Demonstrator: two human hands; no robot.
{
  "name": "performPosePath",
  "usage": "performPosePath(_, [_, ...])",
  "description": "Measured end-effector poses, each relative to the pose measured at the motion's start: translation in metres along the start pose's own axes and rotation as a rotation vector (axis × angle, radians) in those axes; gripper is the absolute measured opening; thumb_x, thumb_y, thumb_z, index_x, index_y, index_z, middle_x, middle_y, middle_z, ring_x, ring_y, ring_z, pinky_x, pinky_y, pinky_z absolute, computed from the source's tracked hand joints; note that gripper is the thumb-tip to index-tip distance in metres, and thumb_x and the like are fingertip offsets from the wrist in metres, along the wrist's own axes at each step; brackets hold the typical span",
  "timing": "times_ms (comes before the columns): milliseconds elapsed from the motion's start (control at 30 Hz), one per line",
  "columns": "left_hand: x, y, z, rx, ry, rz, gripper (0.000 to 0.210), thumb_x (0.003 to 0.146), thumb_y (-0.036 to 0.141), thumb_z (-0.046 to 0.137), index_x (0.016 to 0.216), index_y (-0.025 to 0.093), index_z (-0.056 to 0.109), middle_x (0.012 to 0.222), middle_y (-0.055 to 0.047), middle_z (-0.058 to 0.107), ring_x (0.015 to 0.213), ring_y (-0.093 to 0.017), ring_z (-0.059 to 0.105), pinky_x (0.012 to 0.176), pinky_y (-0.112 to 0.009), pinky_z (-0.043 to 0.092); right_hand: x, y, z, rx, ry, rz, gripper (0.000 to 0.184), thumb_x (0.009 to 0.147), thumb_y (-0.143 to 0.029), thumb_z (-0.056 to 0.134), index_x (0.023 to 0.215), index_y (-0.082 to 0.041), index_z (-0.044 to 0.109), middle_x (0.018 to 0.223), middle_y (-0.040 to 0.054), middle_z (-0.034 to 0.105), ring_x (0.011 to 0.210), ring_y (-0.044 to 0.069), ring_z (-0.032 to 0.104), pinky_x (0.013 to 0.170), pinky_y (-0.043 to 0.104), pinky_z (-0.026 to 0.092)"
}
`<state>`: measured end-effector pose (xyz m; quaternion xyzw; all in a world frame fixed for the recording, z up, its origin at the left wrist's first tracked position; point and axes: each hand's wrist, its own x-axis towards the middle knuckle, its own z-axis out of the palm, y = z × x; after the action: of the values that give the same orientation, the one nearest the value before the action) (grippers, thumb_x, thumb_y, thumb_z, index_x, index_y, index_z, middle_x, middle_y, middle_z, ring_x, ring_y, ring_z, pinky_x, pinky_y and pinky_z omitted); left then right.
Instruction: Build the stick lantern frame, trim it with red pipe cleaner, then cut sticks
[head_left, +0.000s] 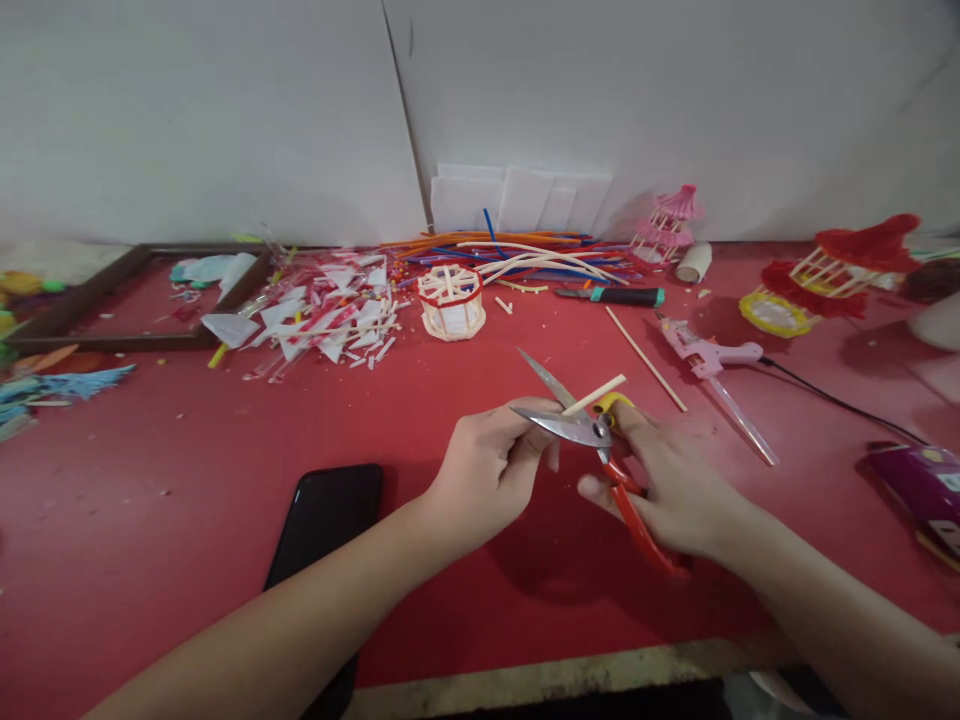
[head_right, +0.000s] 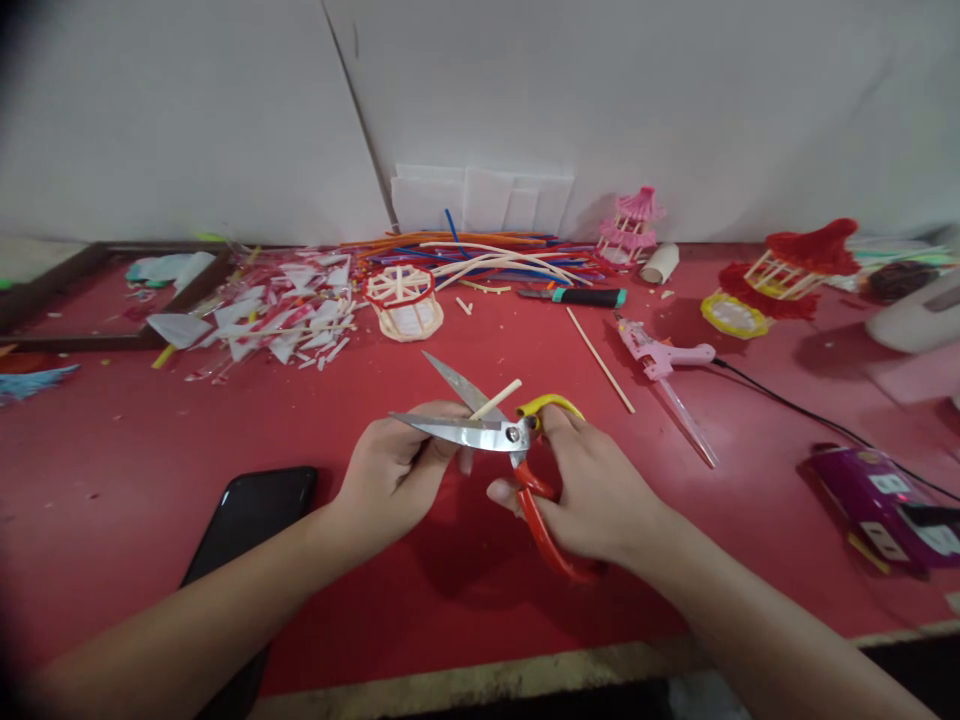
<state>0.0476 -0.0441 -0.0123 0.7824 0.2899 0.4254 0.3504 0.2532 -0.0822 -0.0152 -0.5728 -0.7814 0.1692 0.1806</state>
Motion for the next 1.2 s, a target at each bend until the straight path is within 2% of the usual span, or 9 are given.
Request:
performPosePath(233, [-0.0008,-0.0017,-0.0021,-0.042,-0.013,-0.012,0.026,0.093,0.008,0.044,0.075,0.014,0.062,0.065,0.001,0.061,0.056,-0.007,0.056,0.056,-0.018,0.045,0.0011,0.0001,-0.0025,-0.028,-0.018,0.013,0.043,0.084,-0.063,0.051,0.087,-0.022,0.042,0.073,0.0038,0.058,0.062,0.020,0.056,0.056,0.032,0.040])
performPosePath(433, [-0.0023,-0.0040,-0.0035,-0.086,-0.022,-0.047,0.019,0.094,0.014,0.045,0.091,0.014,0.064,0.060,0.001,0.061,0.051,-0.010,0.055,0.051,-0.021,0.045,0.0015,0.0028,-0.0048,-0.029,-0.013,0.008,0.041,0.080,-0.061,0.057,0.083,-0.023,0.042,0.071,0.0015,0.056,0.058,0.018,0.053,0.055,0.029,0.037])
performPosePath(600, [-0.0009,-0.0020,-0.0055,-0.085,-0.046,-0.021,0.017,0.095,0.016,0.044,0.095,0.015,0.061,0.059,0.001,0.062,0.047,-0.008,0.052,0.049,-0.020,0.043,0.0025,0.0029,-0.0069,-0.003,0.017,-0.024,0.035,0.079,-0.052,0.060,0.079,-0.024,0.040,0.073,0.0019,0.057,0.058,0.016,0.052,0.055,0.028,0.036])
performPosePath(833, [-0.0012,-0.0002,-0.0034,-0.097,-0.016,-0.016,0.015,0.095,0.017,0.047,0.090,0.014,0.061,0.058,0.001,0.062,0.051,-0.009,0.057,0.052,-0.020,0.045,-0.0008,0.0062,-0.0051,-0.016,0.036,-0.031,0.034,0.079,-0.049,0.062,0.079,-0.024,0.039,0.067,-0.0017,0.052,0.054,0.015,0.049,0.053,0.027,0.036])
performPosePath(1033, [-0.0019,-0.0003,-0.0010,-0.096,0.011,0.000,0.022,0.093,0.014,0.047,0.078,0.015,0.062,0.063,-0.002,0.066,0.055,-0.010,0.062,0.054,-0.020,0.048,-0.0011,0.0046,-0.0052,-0.010,0.055,-0.035,0.036,0.080,-0.050,0.060,0.074,-0.025,0.036,0.064,-0.0023,0.049,0.052,0.014,0.045,0.051,0.027,0.035])
performPosePath(1200, [-0.0037,0.0022,0.0029,0.012,0.061,0.000,0.021,0.093,0.013,0.047,0.081,0.016,0.063,0.070,-0.002,0.069,0.059,-0.009,0.064,0.057,-0.018,0.050,-0.0002,0.0016,-0.0067,-0.062,0.049,-0.014,0.034,0.078,-0.049,0.061,0.074,-0.025,0.038,0.060,-0.0032,0.048,0.048,0.013,0.044,0.049,0.027,0.031])
